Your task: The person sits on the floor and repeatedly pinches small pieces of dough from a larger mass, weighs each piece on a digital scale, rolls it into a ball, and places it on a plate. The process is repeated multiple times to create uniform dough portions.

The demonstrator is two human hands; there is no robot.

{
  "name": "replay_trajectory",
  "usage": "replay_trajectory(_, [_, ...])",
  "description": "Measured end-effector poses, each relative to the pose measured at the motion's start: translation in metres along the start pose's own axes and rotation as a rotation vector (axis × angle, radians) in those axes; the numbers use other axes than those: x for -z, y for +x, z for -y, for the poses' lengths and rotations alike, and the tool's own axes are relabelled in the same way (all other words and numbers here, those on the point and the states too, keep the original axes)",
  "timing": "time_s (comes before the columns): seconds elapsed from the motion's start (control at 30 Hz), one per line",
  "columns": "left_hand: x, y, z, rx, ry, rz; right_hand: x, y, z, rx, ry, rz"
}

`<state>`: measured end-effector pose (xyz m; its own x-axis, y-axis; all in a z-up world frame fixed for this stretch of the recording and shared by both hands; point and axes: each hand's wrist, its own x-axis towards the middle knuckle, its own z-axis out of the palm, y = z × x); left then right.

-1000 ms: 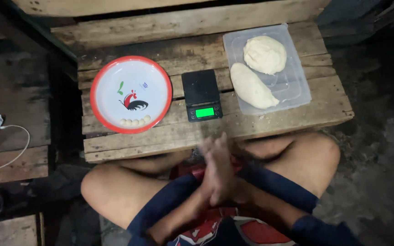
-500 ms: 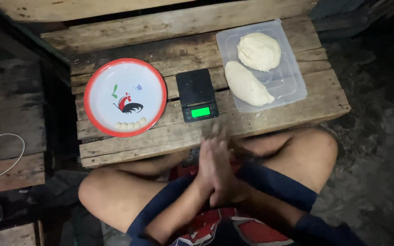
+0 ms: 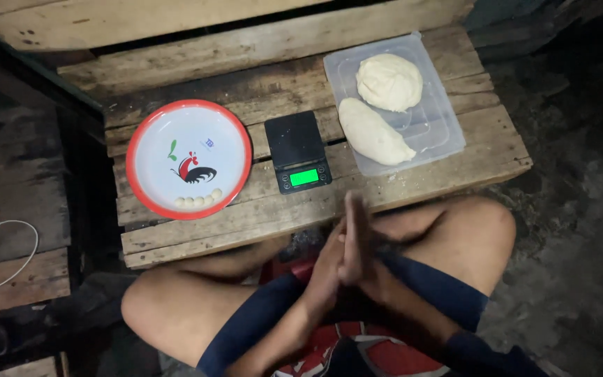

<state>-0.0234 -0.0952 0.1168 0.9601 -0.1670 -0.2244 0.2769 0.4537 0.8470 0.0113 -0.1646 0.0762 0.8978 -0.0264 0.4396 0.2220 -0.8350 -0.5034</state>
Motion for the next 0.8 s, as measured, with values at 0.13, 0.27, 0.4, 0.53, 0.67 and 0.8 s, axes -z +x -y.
replay_trajectory(0.13, [0.011, 0.008, 0.04, -0.145, -0.21, -0.008, 0.002, -0.012, 0.002, 0.094, 0.099, 0.035])
replay_trajectory(0.27, [-0.006, -0.014, 0.003, -0.128, 0.099, 0.01, 0.018, -0.019, -0.02, 0.191, 0.202, 0.075])
replay_trajectory(0.4, [0.006, 0.001, 0.016, 0.108, -0.117, -0.104, 0.021, -0.001, -0.034, 0.244, 0.263, 0.097])
replay_trajectory(0.53, [0.017, -0.003, 0.035, -0.126, 0.087, -0.039, 0.024, -0.024, -0.018, 0.569, 0.556, -0.029])
replay_trajectory(0.67, [0.009, -0.013, 0.015, 0.04, 0.013, -0.019, 0.037, 0.001, -0.012, 0.284, 0.236, -0.071])
replay_trajectory(0.8, [-0.017, -0.005, 0.002, 0.184, -0.331, -0.15, 0.048, -0.005, 0.006, 0.09, 0.191, 0.18])
